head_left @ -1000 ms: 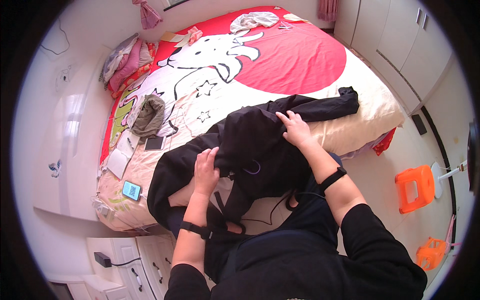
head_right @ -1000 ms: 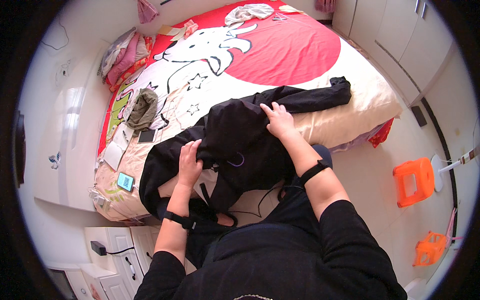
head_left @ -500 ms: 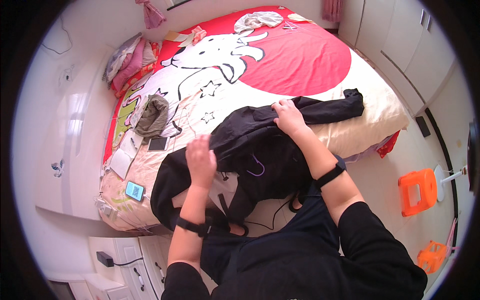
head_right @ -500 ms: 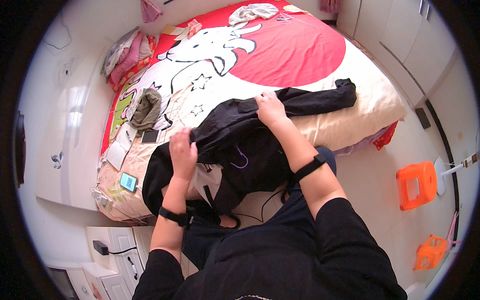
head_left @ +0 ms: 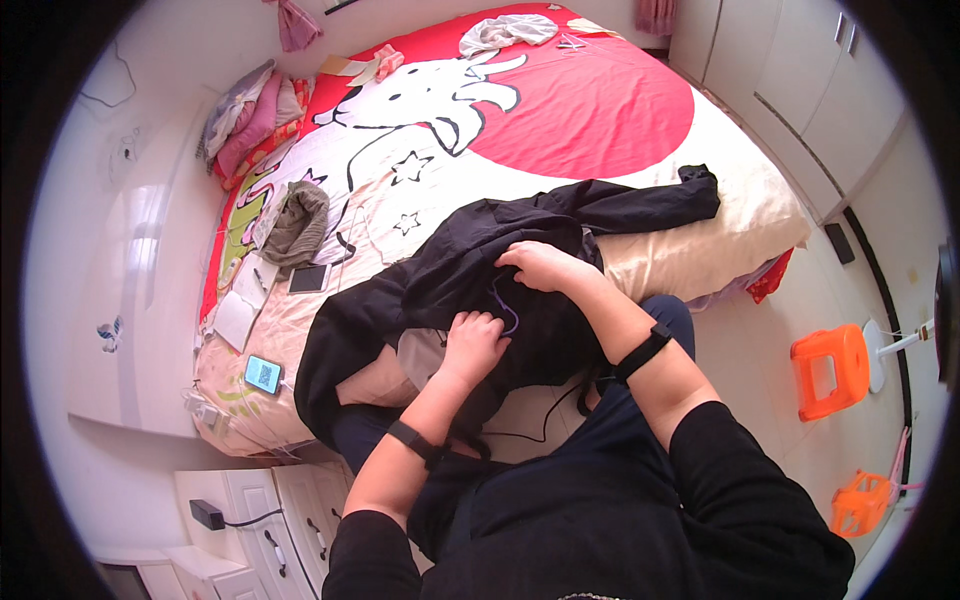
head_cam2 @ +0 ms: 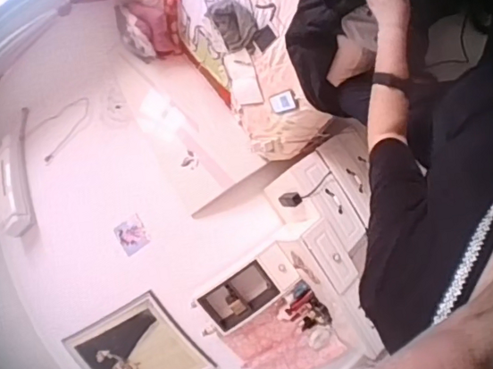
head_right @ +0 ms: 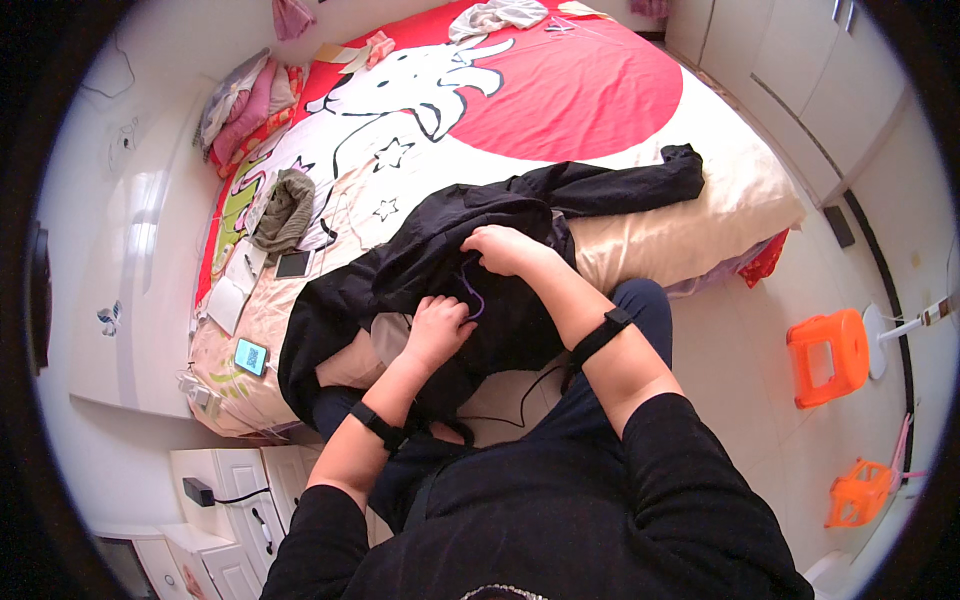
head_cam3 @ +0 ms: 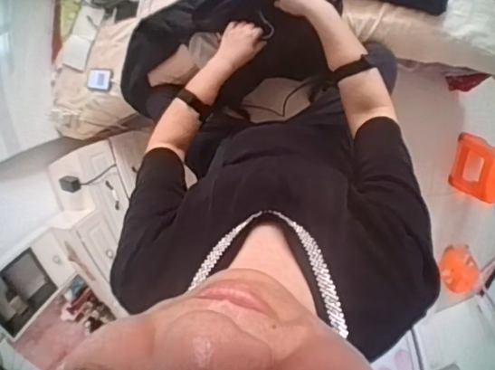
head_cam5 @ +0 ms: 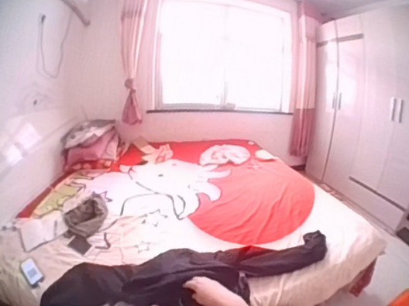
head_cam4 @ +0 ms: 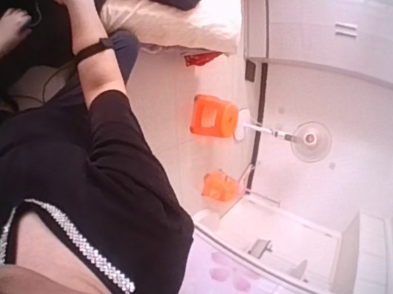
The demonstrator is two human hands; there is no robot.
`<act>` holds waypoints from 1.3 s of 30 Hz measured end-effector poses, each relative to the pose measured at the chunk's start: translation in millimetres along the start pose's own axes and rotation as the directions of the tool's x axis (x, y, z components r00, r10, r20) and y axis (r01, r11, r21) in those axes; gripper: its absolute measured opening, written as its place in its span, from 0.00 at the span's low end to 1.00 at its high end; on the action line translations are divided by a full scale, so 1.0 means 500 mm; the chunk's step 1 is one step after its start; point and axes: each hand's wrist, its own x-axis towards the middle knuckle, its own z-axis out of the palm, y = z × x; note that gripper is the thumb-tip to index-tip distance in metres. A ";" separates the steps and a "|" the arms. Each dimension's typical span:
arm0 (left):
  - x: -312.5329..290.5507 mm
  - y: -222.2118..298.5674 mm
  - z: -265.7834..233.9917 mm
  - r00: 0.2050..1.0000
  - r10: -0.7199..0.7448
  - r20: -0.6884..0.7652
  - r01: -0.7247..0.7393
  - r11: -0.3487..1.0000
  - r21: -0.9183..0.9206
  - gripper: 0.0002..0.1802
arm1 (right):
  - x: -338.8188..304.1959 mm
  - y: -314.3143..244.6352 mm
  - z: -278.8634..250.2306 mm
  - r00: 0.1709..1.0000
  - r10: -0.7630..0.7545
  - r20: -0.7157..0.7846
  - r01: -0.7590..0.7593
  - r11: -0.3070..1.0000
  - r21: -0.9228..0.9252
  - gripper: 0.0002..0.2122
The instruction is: Hanging a jacket in the closet and preparing a hanger for a white t-shirt.
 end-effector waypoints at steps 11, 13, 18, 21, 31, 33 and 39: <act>0.170 -0.281 0.039 0.977 -0.060 0.207 0.179 0.761 -0.624 0.09 | 0.308 0.220 0.034 0.950 0.054 0.307 -0.103 0.984 0.143 0.16; 0.219 -0.325 0.039 0.963 -0.017 0.268 0.194 0.736 -0.649 0.09 | 0.365 0.254 0.054 0.935 0.073 0.348 -0.070 0.997 -0.022 0.15; 0.264 -0.414 0.146 0.919 0.220 0.326 0.024 0.796 -0.605 0.13 | 0.428 0.328 0.125 0.978 -0.011 0.208 0.025 0.997 -0.067 0.06; 0.307 -0.437 0.153 0.908 0.201 0.367 0.069 0.793 -0.605 0.12 | 0.455 0.366 0.128 0.993 -0.031 0.111 0.037 0.998 -0.053 0.06; 0.486 -0.447 -0.140 0.926 -0.171 0.337 0.342 0.756 -0.558 0.09 | 0.546 0.277 -0.113 0.943 0.186 0.278 -0.184 0.982 -0.031 0.05; 0.536 -0.455 -0.215 0.901 -0.277 0.335 0.429 0.692 -0.581 0.12 | 0.559 0.255 -0.175 0.952 0.205 0.227 -0.206 0.978 -0.022 0.06; 0.671 -0.458 -0.383 0.907 -0.350 0.234 0.419 0.700 -0.578 0.09 | 0.577 0.198 -0.336 0.935 0.302 0.187 -0.307 0.952 -0.004 0.08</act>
